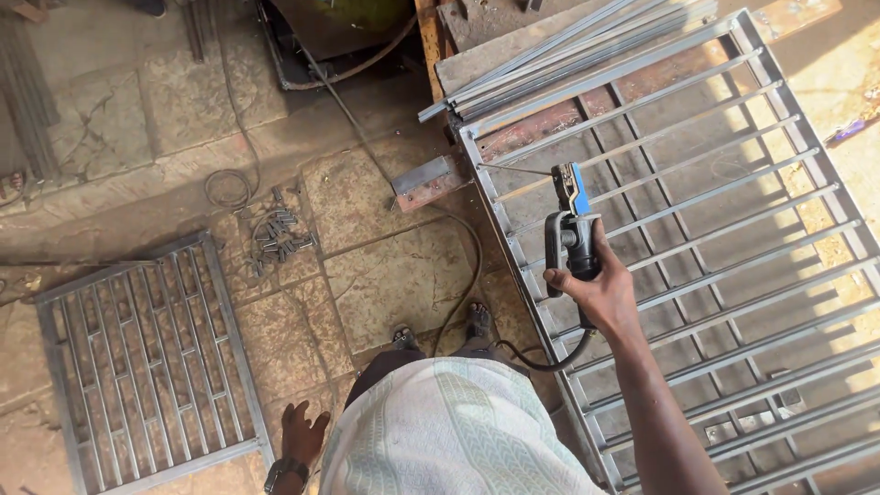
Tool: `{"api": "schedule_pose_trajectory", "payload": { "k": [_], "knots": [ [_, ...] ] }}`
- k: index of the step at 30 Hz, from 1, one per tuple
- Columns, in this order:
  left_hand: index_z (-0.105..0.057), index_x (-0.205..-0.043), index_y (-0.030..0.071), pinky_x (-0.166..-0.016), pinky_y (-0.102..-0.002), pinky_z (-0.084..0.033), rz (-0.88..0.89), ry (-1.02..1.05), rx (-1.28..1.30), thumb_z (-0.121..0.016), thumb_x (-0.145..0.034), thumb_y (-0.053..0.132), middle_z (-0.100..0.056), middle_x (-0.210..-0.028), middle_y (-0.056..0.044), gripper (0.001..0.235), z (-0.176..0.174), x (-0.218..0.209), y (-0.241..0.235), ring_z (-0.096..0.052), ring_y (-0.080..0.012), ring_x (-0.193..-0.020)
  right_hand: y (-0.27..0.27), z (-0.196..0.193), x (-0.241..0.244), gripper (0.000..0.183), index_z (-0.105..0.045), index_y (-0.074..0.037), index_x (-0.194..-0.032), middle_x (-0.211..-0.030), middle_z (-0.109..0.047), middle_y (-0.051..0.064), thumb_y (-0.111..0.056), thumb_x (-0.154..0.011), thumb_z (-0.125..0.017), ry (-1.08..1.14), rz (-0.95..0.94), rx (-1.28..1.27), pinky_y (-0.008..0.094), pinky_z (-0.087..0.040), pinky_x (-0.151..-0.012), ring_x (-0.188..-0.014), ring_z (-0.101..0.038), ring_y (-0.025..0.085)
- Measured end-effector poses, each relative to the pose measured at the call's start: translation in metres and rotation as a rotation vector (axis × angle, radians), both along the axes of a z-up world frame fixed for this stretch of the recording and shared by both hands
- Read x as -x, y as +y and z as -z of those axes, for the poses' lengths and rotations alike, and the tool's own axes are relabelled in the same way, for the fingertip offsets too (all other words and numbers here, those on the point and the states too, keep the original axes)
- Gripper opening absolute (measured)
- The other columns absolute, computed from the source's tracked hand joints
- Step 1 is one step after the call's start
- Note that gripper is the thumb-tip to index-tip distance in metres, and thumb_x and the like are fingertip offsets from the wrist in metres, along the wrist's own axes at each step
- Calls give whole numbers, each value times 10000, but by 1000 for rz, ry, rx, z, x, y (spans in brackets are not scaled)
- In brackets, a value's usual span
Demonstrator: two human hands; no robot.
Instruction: Welding cross-bars into a metal gate frame and measuring for placement.
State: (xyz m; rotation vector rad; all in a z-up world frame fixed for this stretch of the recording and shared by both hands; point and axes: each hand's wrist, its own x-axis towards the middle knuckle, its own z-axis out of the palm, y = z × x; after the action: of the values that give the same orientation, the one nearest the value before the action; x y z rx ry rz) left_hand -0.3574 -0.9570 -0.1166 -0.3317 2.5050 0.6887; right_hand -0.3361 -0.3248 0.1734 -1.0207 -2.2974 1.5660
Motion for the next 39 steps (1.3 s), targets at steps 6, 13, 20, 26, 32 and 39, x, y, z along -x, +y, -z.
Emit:
{"api": "schedule_pose_trajectory", "payload": {
  "k": [6,13,20,26,32,39],
  "knots": [
    [-500,-1452,36,-1014,-442,-551,-10,-54,23,-782,-830,353,-216,-1660,-233,753,5,-21,-10,-661,-398,-1219,2,-4,8,1280,-207,99,-1585,-1256,-680,157,-407,-644,-912,54,-55,91,259,-530,-907,-1045,-661,157],
    [-502,-1448,36,-1016,-438,-552,22,-66,54,-775,-837,365,-243,-1645,-234,745,1,-20,-10,-678,-387,-1197,3,0,6,1292,-222,92,-1593,-1259,-689,200,-465,-647,-903,5,-64,37,301,-537,-936,-1080,-679,208],
    [-494,-1448,38,-1010,-434,-559,28,-69,9,-765,-839,361,-238,-1649,-231,741,-6,-7,2,-670,-394,-1210,0,15,4,1386,-231,54,-1605,-1223,-677,289,-619,-581,-879,-119,-87,-88,403,-607,-886,-1076,-709,314],
    [-494,-1447,37,-1006,-434,-562,47,-85,0,-764,-847,364,-249,-1644,-229,734,0,-6,-4,-669,-391,-1210,-10,-7,9,1394,-233,58,-1598,-1182,-715,249,-610,-564,-887,-70,-96,-118,389,-596,-886,-1047,-726,288],
    [-500,-1449,50,-1015,-430,-560,62,-106,31,-763,-848,378,-268,-1643,-211,733,1,-3,-13,-676,-375,-1211,-6,3,7,1352,-225,61,-1605,-1172,-712,256,-579,-610,-881,-101,-111,-104,382,-582,-913,-1053,-722,284],
    [-502,-1450,52,-1004,-428,-569,60,-111,14,-763,-848,367,-285,-1637,-206,728,0,-1,-14,-675,-373,-1211,-4,1,7,1327,-223,71,-1595,-1191,-710,252,-537,-610,-873,-83,-80,-41,383,-568,-915,-1055,-713,301]
  ]
}}
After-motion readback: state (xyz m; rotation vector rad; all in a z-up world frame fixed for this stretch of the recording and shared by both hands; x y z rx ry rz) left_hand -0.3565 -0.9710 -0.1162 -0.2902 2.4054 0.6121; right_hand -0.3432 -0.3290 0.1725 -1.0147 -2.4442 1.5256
